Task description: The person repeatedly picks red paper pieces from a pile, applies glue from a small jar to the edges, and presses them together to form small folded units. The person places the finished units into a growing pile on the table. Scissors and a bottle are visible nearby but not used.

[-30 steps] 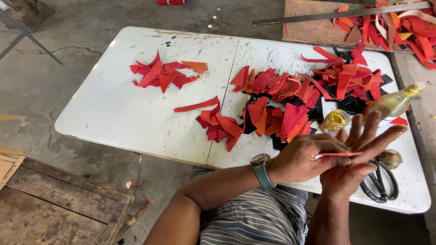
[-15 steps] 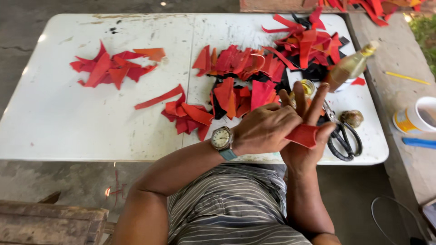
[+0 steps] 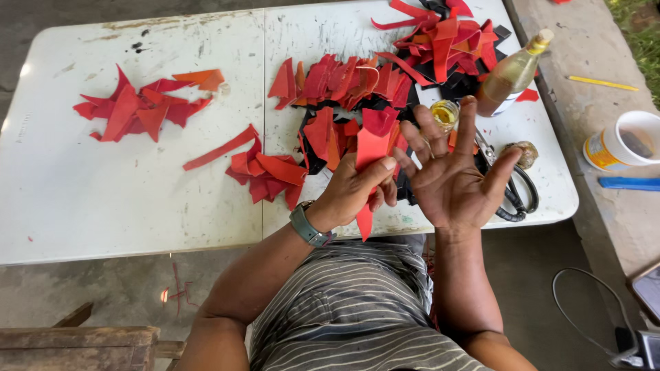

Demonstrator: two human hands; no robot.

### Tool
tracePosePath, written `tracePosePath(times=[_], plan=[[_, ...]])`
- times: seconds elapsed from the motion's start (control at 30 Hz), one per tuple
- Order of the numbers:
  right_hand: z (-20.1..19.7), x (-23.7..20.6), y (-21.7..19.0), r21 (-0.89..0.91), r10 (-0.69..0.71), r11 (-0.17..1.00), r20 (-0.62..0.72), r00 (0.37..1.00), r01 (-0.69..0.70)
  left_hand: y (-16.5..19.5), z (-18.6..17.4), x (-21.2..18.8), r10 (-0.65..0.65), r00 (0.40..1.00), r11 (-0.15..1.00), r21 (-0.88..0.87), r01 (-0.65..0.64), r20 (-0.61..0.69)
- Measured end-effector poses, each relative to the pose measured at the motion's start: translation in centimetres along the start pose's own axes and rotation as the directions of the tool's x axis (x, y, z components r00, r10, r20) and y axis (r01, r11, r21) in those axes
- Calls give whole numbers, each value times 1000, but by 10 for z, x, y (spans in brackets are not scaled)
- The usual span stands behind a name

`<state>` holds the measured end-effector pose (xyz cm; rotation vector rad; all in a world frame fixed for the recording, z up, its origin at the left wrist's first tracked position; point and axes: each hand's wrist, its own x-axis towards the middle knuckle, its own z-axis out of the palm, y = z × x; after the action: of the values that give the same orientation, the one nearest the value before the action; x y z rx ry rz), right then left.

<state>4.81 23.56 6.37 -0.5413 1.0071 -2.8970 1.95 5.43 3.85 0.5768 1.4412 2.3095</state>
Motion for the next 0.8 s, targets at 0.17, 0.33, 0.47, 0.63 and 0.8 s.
tracePosePath(times=[0.17, 0.33, 0.47, 0.63, 0.8], plan=[[7, 0, 10, -46, 10, 999, 41, 999, -8, 15, 22, -6, 332, 943, 797, 525, -299, 34], [7, 2, 16, -264, -45, 963, 37, 998, 53, 26, 44, 4, 590, 778, 346, 803, -486, 216], [-1, 3, 18, -423, -63, 905, -2, 998, 56, 26, 39, 8, 555, 763, 185, 844, -503, 332], [-5, 4, 21, -586, -133, 799, 48, 990, 136, 32, 28, 26, 468, 726, 63, 800, -596, 504], [2, 11, 21, -555, -125, 825, 3, 992, 106, 41, 28, 35, 433, 782, 170, 812, -559, 448]])
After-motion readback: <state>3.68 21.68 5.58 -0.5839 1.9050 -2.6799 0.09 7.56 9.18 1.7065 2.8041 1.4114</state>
